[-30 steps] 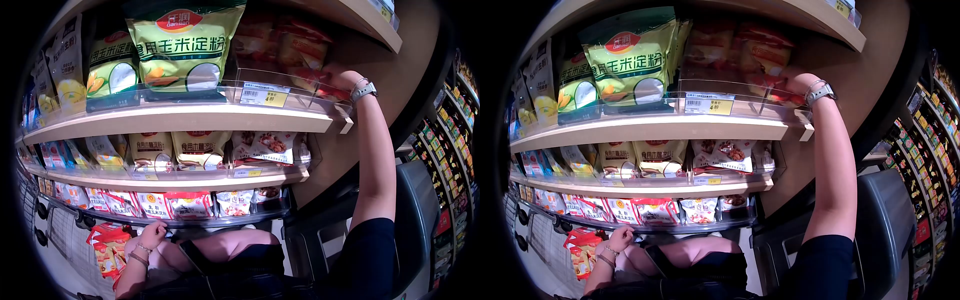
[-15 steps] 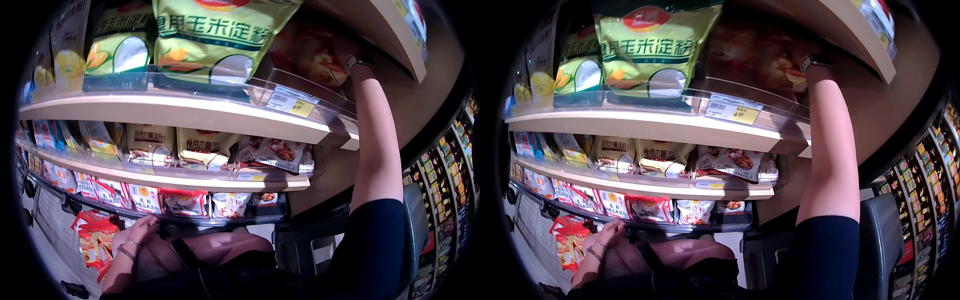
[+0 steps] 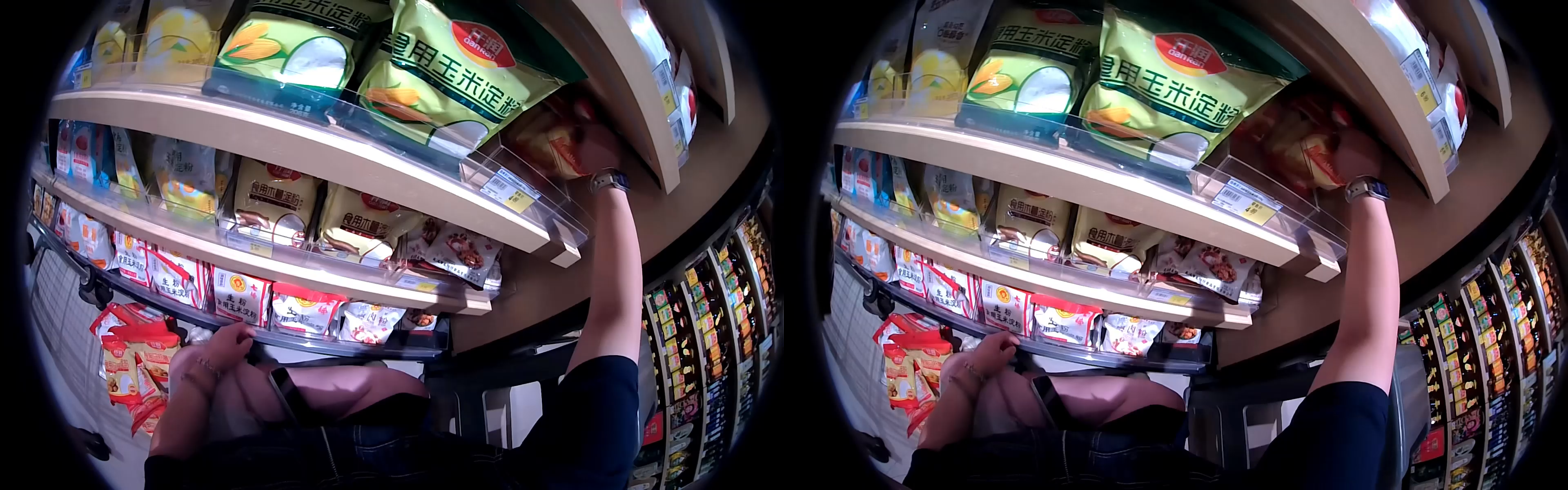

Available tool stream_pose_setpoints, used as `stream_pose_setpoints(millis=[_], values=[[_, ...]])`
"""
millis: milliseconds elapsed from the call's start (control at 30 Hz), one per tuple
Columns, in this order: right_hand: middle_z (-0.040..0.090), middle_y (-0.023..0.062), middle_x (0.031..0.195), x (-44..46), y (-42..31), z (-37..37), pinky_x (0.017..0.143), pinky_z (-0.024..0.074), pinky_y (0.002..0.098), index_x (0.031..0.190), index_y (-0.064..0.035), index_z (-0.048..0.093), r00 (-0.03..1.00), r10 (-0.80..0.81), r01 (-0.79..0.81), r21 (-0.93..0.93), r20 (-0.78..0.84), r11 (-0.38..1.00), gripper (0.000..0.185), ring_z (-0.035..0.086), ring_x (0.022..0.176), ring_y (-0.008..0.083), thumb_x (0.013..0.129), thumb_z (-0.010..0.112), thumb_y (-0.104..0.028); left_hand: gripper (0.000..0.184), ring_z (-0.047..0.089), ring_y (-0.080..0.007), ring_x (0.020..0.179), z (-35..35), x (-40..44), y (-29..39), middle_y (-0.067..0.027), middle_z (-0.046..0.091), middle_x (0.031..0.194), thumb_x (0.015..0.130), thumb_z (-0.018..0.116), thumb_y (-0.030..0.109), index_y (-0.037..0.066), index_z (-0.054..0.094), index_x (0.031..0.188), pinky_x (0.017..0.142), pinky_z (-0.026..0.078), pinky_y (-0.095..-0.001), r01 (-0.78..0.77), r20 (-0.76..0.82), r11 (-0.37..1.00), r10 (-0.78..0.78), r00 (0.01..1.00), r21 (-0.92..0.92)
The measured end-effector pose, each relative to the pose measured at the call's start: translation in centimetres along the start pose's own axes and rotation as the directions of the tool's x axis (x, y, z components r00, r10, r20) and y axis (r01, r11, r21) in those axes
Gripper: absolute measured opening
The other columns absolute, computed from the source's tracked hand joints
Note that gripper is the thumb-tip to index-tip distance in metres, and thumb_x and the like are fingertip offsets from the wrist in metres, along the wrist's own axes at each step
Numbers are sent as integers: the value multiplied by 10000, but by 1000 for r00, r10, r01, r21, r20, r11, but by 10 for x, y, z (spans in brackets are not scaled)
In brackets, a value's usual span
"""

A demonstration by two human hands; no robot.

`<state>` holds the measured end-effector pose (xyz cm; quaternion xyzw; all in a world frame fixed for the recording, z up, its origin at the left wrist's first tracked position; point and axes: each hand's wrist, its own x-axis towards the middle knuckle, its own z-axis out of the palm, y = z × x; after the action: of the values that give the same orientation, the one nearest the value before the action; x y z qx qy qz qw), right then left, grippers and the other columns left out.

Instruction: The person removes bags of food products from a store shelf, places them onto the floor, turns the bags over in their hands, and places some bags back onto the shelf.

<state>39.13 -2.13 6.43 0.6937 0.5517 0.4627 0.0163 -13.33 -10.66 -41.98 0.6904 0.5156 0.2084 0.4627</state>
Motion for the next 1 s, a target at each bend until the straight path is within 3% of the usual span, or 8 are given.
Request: stream_pose_setpoints(millis=[267, 400, 500, 567, 633, 700, 833, 1000], values=[[617, 143, 786, -76, 3, -62, 599, 493, 402, 832, -106, 633, 979, 101, -117, -85, -175, 989, 144, 601, 712, 295, 791, 521, -187, 169, 579, -222, 651, -1, -7, -3, -87, 599, 720, 757, 549, 114, 26, 579, 898, 629, 460, -317, -161, -37, 980, 158, 987, -117], [597, 68, 859, -139, -8, -114, 628, 484, 345, 881, -112, 626, 815, -45, -4, -83, -578, 997, 139, 591, 767, 246, 759, 566, -137, 227, 599, -269, 715, -1, -13, 7, -104, 602, 754, 735, 580, 95, 40, 582, 955, 669, 478, -329, -411, -129, 908, 400, 907, -74], [583, 77, 803, -173, -31, -160, 583, 467, 332, 846, -89, 621, 725, -51, 64, -7, -687, 998, 128, 579, 692, 260, 723, 601, -117, 312, 583, -306, 876, -5, -41, 93, -154, 589, 911, 714, 619, 114, 20, 566, 1007, 782, 470, -346, -570, -230, 819, 569, 789, 70], [580, 81, 774, -194, -65, -198, 559, 462, 338, 808, -81, 623, 765, -94, 210, 109, -638, 972, 145, 572, 651, 260, 666, 623, -111, 675, 426, -346, 1143, -11, -76, 168, -210, 420, 1220, 625, 747, 158, 22, 415, 1196, 946, 367, -402, -636, -230, 757, 652, 722, 149], [577, 92, 755, -209, -107, -222, 548, 461, 336, 780, -74, 622, 805, -163, 376, 279, -570, 884, 188, 568, 638, 237, 604, 650, -132, 993, 292, -413, 1237, -19, -103, 222, -270, 260, 1333, 552, 817, 275, 40, 237, 1322, 1008, 256, -492, -768, -329, 525, 846, 420, 368], [568, 91, 774, -226, -139, -217, 539, 457, 323, 759, -72, 624, 764, -395, 607, 360, -511, 709, 175, 561, 628, 211, 608, 646, -155, 1051, 264, -475, 1227, -21, -124, 255, -312, 200, 1347, 571, 788, 391, 75, 160, 1351, 992, 187, -596, -764, -381, 495, 857, 348, 414], [545, 80, 830, -258, -193, -238, 577, 451, 305, 697, -74, 613, 593, -688, 775, 530, -419, 344, 110, 559, 691, 187, 659, 588, -174, 1025, 333, -405, 1215, -11, -129, 241, -265, 306, 1321, 586, 778, 296, 41, 132, 1340, 1008, 154, -584, -720, -338, 583, 810, 479, 376], [538, 55, 777, -257, -220, -222, 626, 450, 300, 641, -80, 577, 465, -726, 791, 605, -506, 84, 110, 557, 740, 183, 667, 558, -184, 761, 559, -319, 955, -13, -136, 184, -235, 478, 1168, 653, 730, 298, 10, 345, 1244, 879, 408, -487, -631, -187, 771, 634, 751, 80]])
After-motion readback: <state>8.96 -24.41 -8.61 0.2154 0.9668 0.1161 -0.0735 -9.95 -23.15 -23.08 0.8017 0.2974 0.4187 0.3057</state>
